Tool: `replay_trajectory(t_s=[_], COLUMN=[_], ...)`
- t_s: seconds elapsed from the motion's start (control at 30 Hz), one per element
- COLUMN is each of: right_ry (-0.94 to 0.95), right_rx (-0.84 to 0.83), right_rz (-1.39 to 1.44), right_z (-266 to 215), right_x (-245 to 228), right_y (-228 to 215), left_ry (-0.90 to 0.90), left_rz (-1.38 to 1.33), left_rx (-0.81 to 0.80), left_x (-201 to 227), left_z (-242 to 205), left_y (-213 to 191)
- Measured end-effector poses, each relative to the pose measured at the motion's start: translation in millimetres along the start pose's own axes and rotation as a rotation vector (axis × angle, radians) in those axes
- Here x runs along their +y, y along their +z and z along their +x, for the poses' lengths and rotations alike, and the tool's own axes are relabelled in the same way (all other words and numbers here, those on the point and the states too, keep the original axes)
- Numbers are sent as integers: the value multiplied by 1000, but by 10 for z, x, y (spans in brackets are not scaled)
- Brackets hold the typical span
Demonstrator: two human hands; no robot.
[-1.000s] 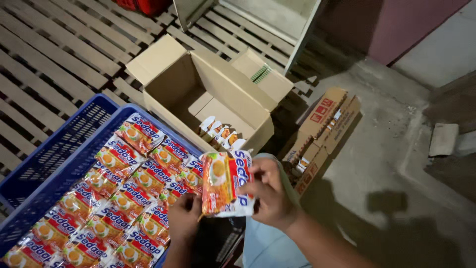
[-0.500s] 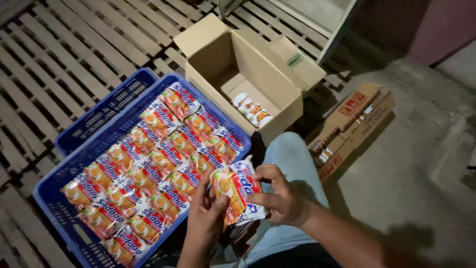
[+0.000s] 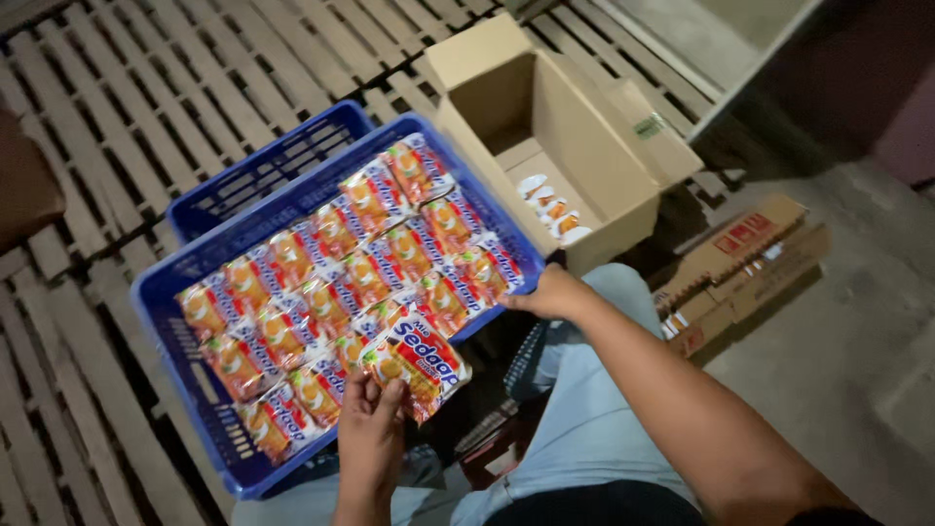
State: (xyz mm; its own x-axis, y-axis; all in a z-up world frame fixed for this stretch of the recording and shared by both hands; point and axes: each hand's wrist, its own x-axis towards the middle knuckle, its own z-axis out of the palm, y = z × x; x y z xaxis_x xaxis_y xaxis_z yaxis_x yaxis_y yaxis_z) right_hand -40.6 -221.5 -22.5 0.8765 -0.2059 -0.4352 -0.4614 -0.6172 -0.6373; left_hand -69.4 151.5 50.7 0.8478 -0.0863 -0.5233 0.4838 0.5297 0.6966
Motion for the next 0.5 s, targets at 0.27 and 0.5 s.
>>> replay_trajectory(t_s=[0.27,0.5], right_ry=[332,438], right_rx=[-71,-53], right_rz=[-5,77], right_z=[61,66], right_x=[-187,-231], right_y=[-50,-100], left_ry=[226,181], left_rz=[539,613], left_rx=[113,141], left_x=[470,697], left_z=[518,1352], left_y=[-152,-75])
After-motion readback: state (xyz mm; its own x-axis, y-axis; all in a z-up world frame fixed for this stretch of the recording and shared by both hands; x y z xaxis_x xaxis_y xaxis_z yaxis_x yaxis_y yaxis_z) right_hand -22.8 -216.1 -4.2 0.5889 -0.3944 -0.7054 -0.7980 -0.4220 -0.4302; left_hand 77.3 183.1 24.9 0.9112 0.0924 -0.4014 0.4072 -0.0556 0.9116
